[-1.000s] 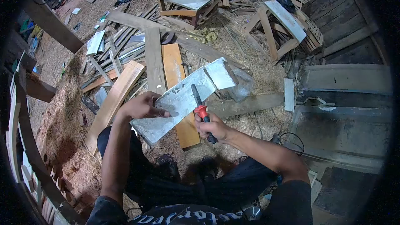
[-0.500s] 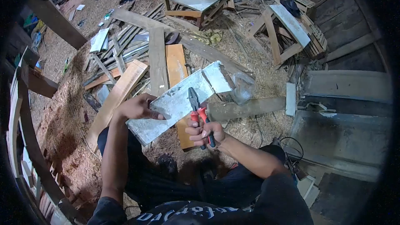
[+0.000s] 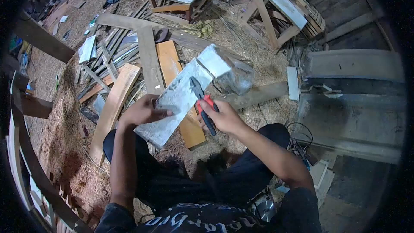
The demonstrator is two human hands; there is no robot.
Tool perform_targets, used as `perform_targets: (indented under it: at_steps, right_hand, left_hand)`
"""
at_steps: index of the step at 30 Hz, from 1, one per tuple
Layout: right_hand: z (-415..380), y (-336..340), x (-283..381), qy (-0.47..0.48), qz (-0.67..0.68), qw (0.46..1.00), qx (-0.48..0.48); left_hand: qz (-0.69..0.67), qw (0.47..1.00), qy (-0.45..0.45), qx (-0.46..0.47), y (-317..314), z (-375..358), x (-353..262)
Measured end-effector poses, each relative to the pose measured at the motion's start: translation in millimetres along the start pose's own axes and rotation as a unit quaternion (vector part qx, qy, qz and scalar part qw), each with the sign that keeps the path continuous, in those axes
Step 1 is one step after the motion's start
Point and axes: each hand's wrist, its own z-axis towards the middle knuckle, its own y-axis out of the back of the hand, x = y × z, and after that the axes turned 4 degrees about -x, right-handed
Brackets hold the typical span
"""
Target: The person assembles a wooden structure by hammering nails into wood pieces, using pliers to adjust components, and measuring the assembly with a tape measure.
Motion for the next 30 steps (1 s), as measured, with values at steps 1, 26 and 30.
perform_targets:
  at_steps: [1,26,30]
  right_hand:
    - [0,-6,5,-0.003,0.007,1.0,-0.029]
    - [64,36,-58,0.08,0.23,0.964,0.108]
    - [109,69,-118,0.167,-0.073,0.977,-0.106]
  left_hand:
    - [0.001,1.0,0.004,-0.001,0,4,-3]
    - [0.026,0.996,0.015,-0.087,55,-1,39]
    - [-0.072,0.992,0.04,-0.092,53,13,21]
